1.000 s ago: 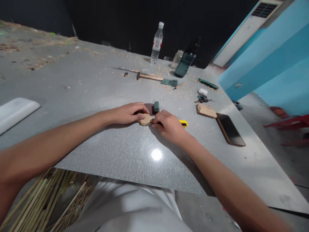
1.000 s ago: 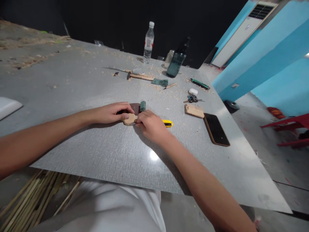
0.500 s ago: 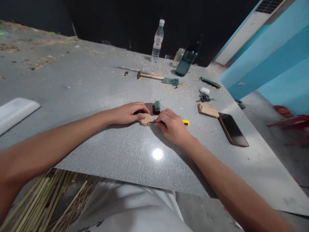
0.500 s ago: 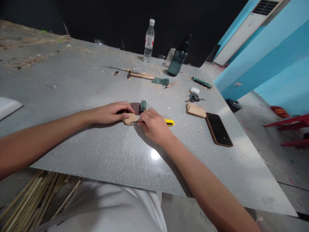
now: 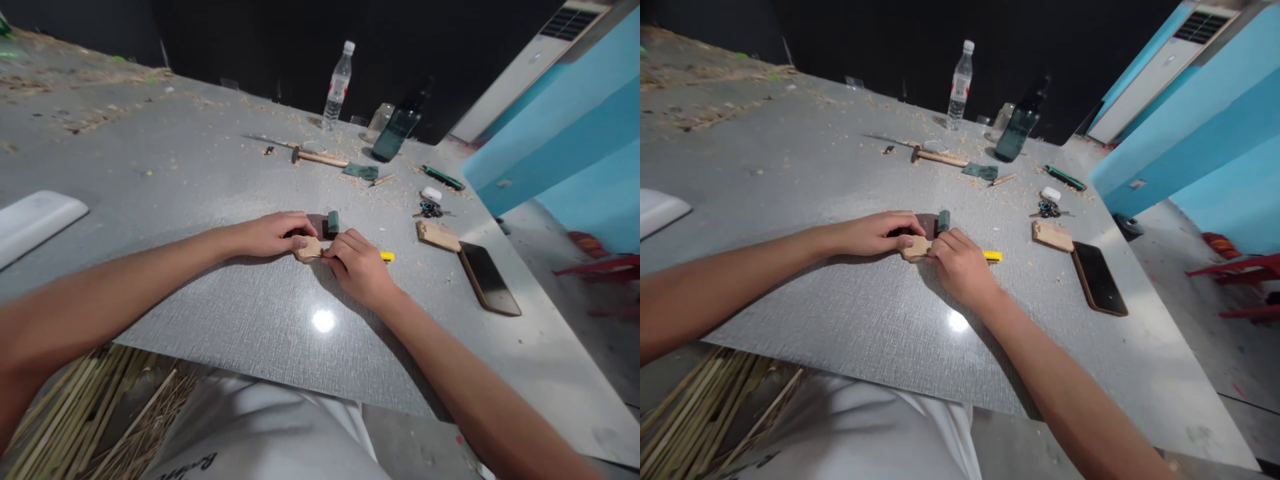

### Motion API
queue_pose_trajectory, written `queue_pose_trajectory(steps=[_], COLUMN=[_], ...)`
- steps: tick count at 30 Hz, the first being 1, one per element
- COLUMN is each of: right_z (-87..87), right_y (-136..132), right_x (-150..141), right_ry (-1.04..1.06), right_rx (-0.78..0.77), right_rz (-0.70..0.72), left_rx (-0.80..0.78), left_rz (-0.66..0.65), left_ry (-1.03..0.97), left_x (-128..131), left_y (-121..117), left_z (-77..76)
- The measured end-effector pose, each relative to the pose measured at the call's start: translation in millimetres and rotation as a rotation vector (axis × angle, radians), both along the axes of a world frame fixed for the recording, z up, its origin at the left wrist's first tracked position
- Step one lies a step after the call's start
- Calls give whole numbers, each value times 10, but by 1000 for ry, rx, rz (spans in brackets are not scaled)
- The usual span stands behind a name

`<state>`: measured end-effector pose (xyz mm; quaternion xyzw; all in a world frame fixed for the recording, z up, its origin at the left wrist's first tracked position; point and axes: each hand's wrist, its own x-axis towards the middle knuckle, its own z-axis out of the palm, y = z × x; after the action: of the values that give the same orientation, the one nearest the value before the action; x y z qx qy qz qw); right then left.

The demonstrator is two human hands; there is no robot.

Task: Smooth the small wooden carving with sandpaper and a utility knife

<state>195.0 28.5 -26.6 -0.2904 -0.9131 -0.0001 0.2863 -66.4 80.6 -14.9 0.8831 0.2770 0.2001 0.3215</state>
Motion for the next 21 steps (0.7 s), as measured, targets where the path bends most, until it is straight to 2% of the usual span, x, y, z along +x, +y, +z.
queue_pose_trajectory(steps=[11,21], right_z=[-17,49], right_y=[11,83], right_x=[-16,-101], right_ry=[17,-52], right_rx=[36,-156], right_rz=[17,-19], left_rx=[6,29], left_rz=[0,-7], left_ry=[-20,-25], left_x=[-4,1], left_y=[10,34], left_z=[-30,-48])
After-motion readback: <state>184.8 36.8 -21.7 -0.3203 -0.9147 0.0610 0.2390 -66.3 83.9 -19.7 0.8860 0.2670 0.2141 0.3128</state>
